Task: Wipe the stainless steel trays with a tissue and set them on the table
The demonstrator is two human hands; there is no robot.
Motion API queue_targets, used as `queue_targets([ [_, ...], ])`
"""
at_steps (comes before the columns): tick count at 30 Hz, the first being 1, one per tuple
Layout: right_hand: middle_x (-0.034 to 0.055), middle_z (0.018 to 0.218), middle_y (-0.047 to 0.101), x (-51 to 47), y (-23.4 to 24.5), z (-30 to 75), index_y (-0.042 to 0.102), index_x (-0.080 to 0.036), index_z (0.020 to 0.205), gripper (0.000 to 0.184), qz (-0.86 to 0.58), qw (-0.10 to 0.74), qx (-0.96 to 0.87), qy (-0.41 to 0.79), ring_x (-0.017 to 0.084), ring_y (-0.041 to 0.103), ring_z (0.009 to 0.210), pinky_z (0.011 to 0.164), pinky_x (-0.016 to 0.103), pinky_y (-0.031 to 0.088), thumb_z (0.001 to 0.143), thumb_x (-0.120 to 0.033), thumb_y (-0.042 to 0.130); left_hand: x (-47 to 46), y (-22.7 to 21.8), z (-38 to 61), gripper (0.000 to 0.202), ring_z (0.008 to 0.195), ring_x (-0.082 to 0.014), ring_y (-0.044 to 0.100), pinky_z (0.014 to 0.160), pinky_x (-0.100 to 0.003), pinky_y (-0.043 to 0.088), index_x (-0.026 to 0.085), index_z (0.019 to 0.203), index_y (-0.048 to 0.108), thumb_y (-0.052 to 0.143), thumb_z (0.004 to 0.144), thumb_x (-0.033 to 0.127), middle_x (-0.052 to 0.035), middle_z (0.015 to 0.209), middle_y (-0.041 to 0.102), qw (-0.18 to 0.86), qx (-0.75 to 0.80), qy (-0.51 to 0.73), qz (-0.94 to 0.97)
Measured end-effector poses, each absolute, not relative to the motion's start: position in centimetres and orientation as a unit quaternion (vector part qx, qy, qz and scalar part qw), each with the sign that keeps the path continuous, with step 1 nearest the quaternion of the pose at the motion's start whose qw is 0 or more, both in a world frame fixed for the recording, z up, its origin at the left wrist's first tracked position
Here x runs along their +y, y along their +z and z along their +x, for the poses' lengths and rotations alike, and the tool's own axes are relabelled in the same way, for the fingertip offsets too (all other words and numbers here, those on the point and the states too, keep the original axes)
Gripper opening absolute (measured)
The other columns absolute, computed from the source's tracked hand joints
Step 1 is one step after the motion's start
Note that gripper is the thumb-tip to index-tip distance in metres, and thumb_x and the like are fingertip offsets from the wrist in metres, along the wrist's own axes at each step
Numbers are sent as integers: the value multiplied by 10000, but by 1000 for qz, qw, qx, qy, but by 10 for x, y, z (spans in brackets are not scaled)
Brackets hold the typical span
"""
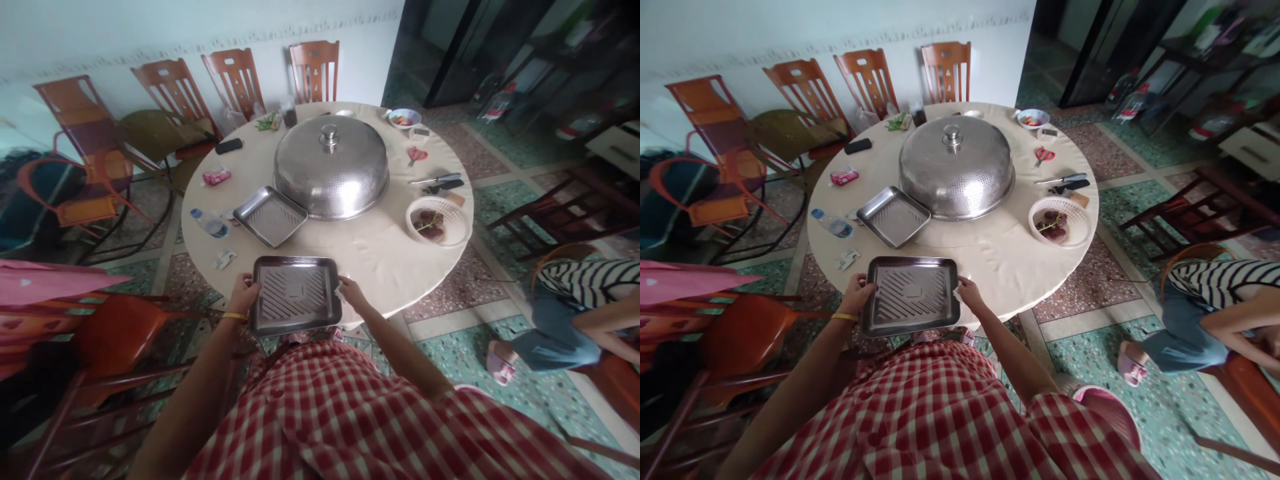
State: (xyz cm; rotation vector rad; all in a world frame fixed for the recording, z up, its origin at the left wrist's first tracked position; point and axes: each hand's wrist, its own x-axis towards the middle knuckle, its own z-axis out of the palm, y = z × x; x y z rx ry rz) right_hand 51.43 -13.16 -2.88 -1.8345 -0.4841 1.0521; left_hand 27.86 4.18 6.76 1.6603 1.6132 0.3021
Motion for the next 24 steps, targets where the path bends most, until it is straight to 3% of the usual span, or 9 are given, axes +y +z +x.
queue_targets([
  [2,18,777,634,-135,-15,521,518,-126,1235,547,-772,482,-209,358,133,565,663,643,249,470,694,-176,454,36,84,278,397,518,-115,540,511,-231,450,174,1047,472,514,660,253,29,679,569,465,609,179,617],
  [5,79,921,632,-138,17,529,480,-132,1237,464,-780,496,-347,157,168,582,804,775,307,478,778,-176,435,22,117,279,433,496,-113,543,478,-222,461,174,1009,534,590,591,273,35,656,581,590,554,273,520],
  [7,118,1047,618,-133,38,532,522,-147,1185,367,-730,444,-516,61,202,558,943,866,355,459,833,-184,426,11,139,282,517,500,-123,557,469,-227,475,195,1065,545,633,559,255,37,668,606,637,527,293,481],
  [9,133,1103,604,-124,53,531,566,-149,1135,306,-688,338,-642,21,230,524,1015,900,388,447,867,-181,422,-3,157,288,625,545,-130,585,486,-223,492,228,1162,525,666,553,231,27,741,642,649,505,297,485],
  [12,160,1111,593,-114,58,527,580,-111,1126,309,-700,185,-689,6,252,510,1017,858,387,465,883,-129,390,-27,174,293,719,668,-146,623,559,-220,520,240,1235,507,710,546,217,1,872,666,634,482,308,521],
  [15,185,1101,582,-120,49,514,567,-69,1139,334,-740,113,-663,4,259,516,984,803,372,479,886,-94,351,-48,180,289,739,755,-170,637,616,-238,536,236,1263,506,723,557,214,-22,963,666,643,465,308,526],
  [19,169,1113,569,-147,27,476,569,-86,1114,309,-757,107,-644,40,244,529,945,756,344,485,843,-84,421,-59,178,276,712,796,-193,651,626,-249,549,263,1281,498,692,599,194,-31,1019,665,658,464,317,501],
  [24,104,951,624,-168,18,439,627,-112,911,163,-697,126,-672,215,198,576,862,724,279,480,767,-124,552,-41,178,269,696,901,-190,642,720,-231,551,277,1260,527,708,593,195,-12,1090,659,640,448,317,538],
])
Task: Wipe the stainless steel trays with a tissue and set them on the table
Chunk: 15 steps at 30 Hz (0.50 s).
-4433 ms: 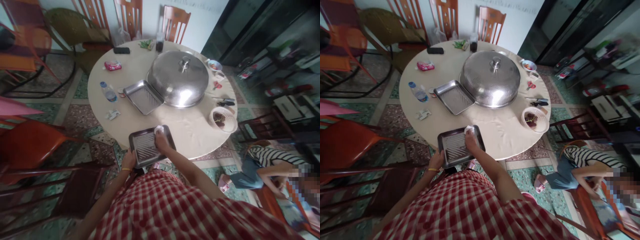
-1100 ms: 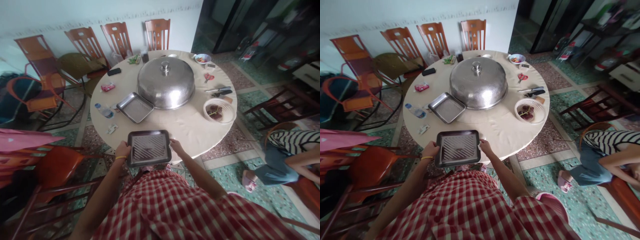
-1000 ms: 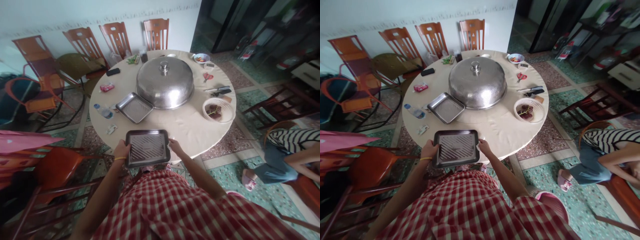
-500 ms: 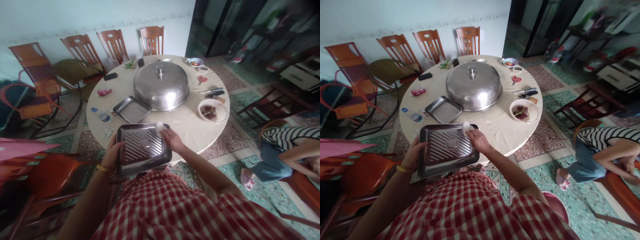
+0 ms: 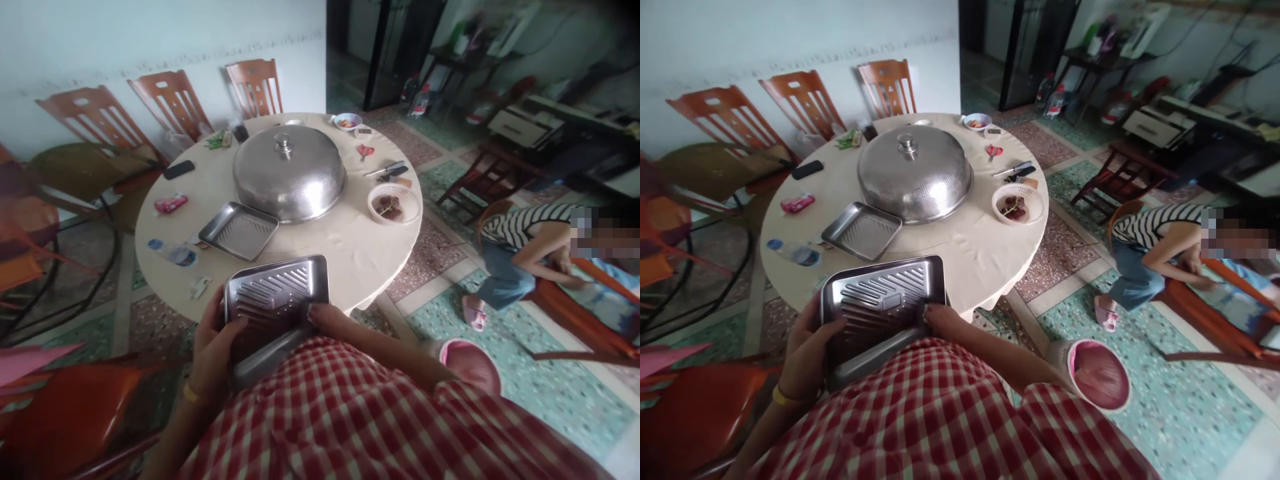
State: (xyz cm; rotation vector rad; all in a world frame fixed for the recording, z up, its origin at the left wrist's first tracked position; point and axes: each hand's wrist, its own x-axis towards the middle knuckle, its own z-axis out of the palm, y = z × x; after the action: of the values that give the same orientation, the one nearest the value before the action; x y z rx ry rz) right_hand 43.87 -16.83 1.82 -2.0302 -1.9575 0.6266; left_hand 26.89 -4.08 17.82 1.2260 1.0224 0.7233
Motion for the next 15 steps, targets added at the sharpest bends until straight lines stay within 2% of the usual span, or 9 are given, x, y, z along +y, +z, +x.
queue_targets([
  [3,38,828,629,-172,42,445,635,-147,847,116,-691,234,-628,271,148,580,755,698,238,475,803,-165,529,-26,184,272,603,778,-166,656,658,-218,551,276,1204,569,697,617,218,19,941,693,646,444,299,545],
  [6,58,893,609,-165,72,460,602,-140,1009,232,-778,371,-489,136,155,569,808,757,265,479,877,-188,417,-17,190,277,459,657,-153,645,564,-211,539,267,1108,623,686,654,255,29,801,689,662,433,293,537],
  [8,125,1004,582,-151,83,466,548,-91,1135,317,-830,375,-412,31,198,548,904,812,326,476,874,-147,375,-12,190,279,401,725,-157,652,610,-211,543,266,1074,637,687,677,281,20,854,691,673,409,289,545],
  [10,171,1050,556,-131,85,465,508,-42,1188,374,-849,375,-372,-21,227,524,959,853,370,468,853,-97,349,-7,185,279,397,835,-161,650,711,-217,542,275,1089,629,687,697,300,20,924,687,674,390,296,553],
  [12,169,1049,551,-107,85,455,509,-42,1174,370,-839,417,-346,-52,229,508,990,900,388,450,850,-81,336,0,178,278,402,877,-171,646,762,-241,536,267,1103,618,684,712,328,11,952,685,672,379,303,560],
  [15,121,1013,560,-70,94,427,523,-115,1122,317,-781,511,-353,-65,201,509,976,922,374,441,873,-105,327,8,168,278,413,888,-204,649,761,-281,536,217,1093,618,676,721,388,-28,965,690,676,360,295,572],
])
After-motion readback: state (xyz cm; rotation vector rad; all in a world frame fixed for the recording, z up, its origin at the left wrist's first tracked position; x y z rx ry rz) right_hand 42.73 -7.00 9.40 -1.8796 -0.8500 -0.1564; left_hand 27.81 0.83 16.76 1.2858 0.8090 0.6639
